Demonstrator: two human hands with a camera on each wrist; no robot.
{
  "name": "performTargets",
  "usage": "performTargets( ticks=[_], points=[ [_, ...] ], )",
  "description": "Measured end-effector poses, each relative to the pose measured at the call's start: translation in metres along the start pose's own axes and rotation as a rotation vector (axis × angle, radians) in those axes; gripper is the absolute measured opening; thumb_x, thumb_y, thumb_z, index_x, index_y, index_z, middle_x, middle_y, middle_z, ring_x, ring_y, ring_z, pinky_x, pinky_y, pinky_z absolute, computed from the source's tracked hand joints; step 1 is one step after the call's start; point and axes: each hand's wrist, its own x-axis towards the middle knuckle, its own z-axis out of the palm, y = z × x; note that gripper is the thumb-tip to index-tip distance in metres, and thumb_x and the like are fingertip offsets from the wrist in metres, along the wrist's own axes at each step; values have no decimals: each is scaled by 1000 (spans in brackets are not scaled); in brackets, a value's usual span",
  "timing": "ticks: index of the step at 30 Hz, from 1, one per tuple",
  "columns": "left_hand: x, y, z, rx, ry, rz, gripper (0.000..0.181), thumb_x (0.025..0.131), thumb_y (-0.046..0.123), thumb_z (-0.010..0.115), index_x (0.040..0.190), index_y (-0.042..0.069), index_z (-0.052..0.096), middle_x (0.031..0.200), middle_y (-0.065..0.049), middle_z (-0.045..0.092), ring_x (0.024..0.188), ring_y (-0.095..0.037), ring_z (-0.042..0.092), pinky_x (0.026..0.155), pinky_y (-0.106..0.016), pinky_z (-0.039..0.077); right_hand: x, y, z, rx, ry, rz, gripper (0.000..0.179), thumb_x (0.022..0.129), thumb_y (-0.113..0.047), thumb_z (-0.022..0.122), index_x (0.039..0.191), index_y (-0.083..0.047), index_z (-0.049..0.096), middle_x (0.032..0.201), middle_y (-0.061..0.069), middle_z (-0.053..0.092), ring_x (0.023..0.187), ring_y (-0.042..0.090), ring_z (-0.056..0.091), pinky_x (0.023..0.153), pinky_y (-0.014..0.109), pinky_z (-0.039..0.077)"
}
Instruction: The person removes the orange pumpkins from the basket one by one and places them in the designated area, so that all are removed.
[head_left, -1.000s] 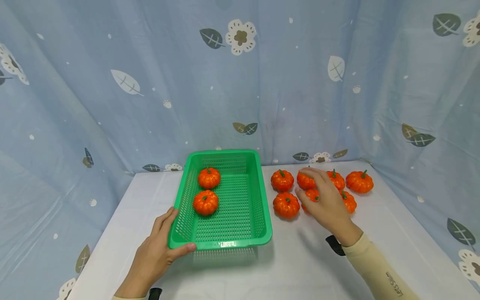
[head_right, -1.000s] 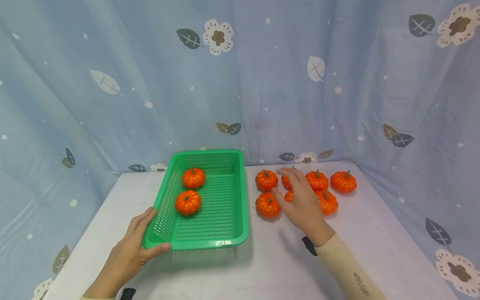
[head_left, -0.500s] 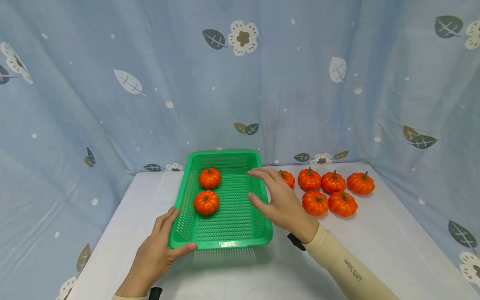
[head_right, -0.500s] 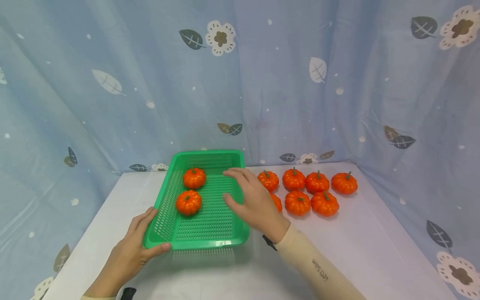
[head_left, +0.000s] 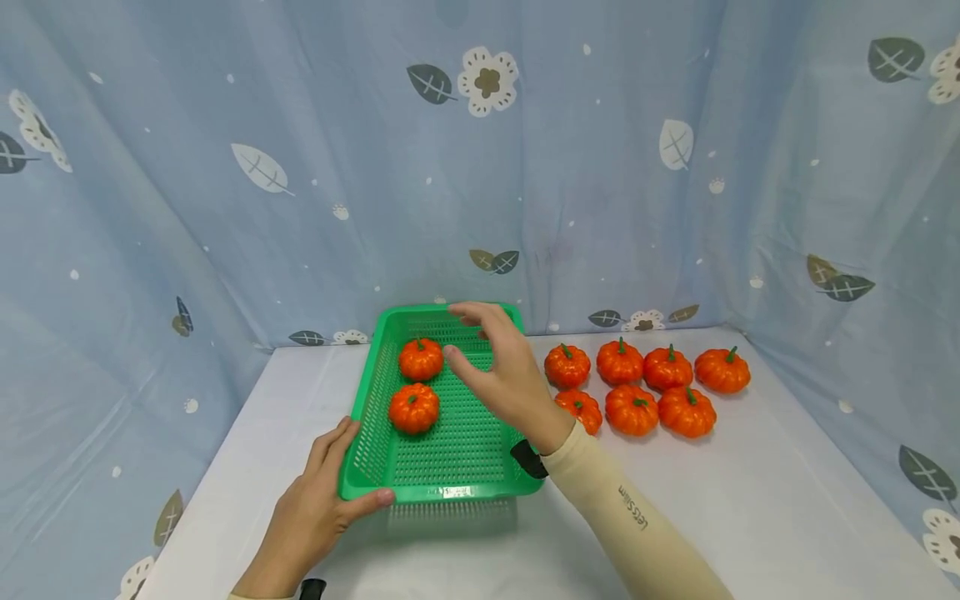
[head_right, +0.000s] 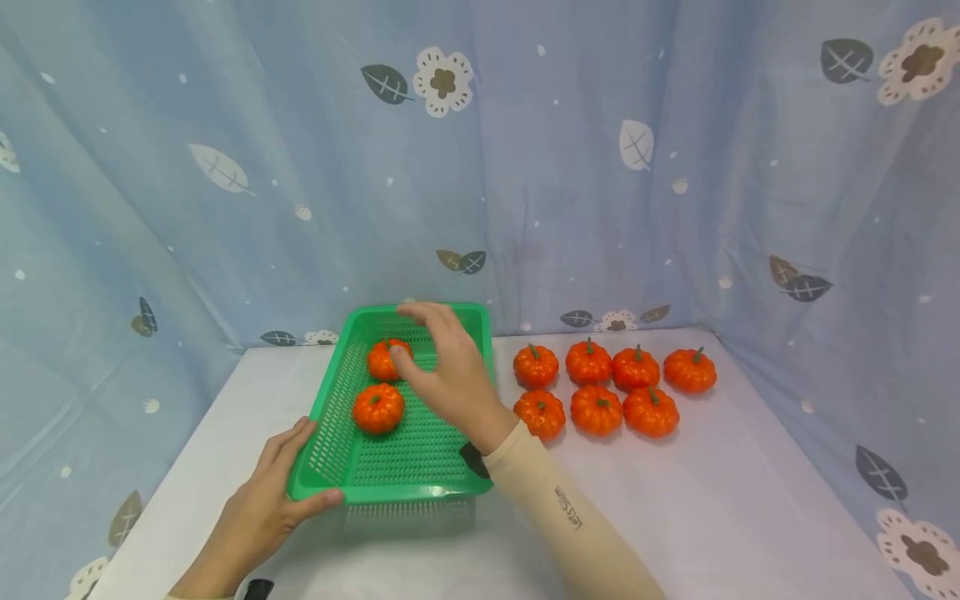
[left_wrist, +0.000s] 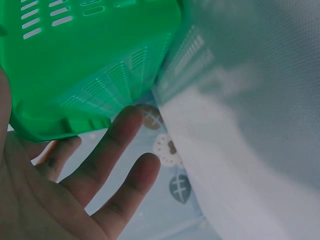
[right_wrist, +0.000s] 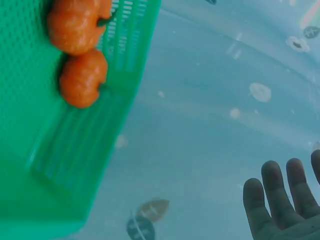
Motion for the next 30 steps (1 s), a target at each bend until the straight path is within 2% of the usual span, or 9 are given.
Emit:
performTargets(
  ticks=[5, 10, 14, 18, 22, 30],
  points=[
    [-1, 0, 0, 5, -1, -6, 106, 82, 69, 70, 163, 19, 23, 164, -4, 23, 113, -46, 61, 83, -62, 49, 3, 8, 23, 53, -57, 123, 43, 97, -18, 69, 139, -15, 56, 132, -5, 57, 116, 9, 55, 97, 31, 48],
    [0, 0, 0, 2, 6, 4, 106, 81, 69, 71, 162, 19, 24, 164, -4, 24, 109, -43, 63, 83, -60, 50, 4, 23, 41, 33, -143, 220, 46, 98, -17, 68, 142, -13, 54, 137, -2, 55, 117, 12, 56, 98, 34, 48],
    [1, 0, 1, 9, 17, 18, 105, 81, 70, 70, 162, 18, 26, 163, -5, 26, 106, -42, 64, 82, -60, 51, 5, 37, 50, -11, -325, 296, 56, 97, -23, 70, 148, -15, 49, 146, 1, 50, 129, 18, 51, 105, 39, 45],
    [0, 1, 0, 14, 23, 22, 105, 82, 69, 70, 162, 18, 25, 163, -6, 26, 109, -42, 64, 81, -59, 51, 5, 48, 56, 8, -498, 388, 65, 95, -28, 73, 152, -13, 45, 152, 5, 46, 139, 25, 44, 110, 43, 41],
    [0, 0, 1, 20, 23, 25, 105, 82, 69, 70, 162, 19, 25, 163, -5, 26, 109, -42, 64, 80, -59, 52, 3, 55, 62, -20, -561, 398, 68, 94, -26, 76, 152, -10, 45, 153, 7, 46, 141, 29, 43, 110, 42, 41],
    [2, 1, 4, 7, 16, 18, 105, 82, 68, 70, 162, 20, 24, 163, -4, 25, 112, -41, 63, 82, -58, 52, -5, 69, 76, -182, -677, 384, 64, 95, -28, 73, 151, -13, 46, 156, 8, 40, 140, 24, 43, 108, 38, 43]
  ],
)
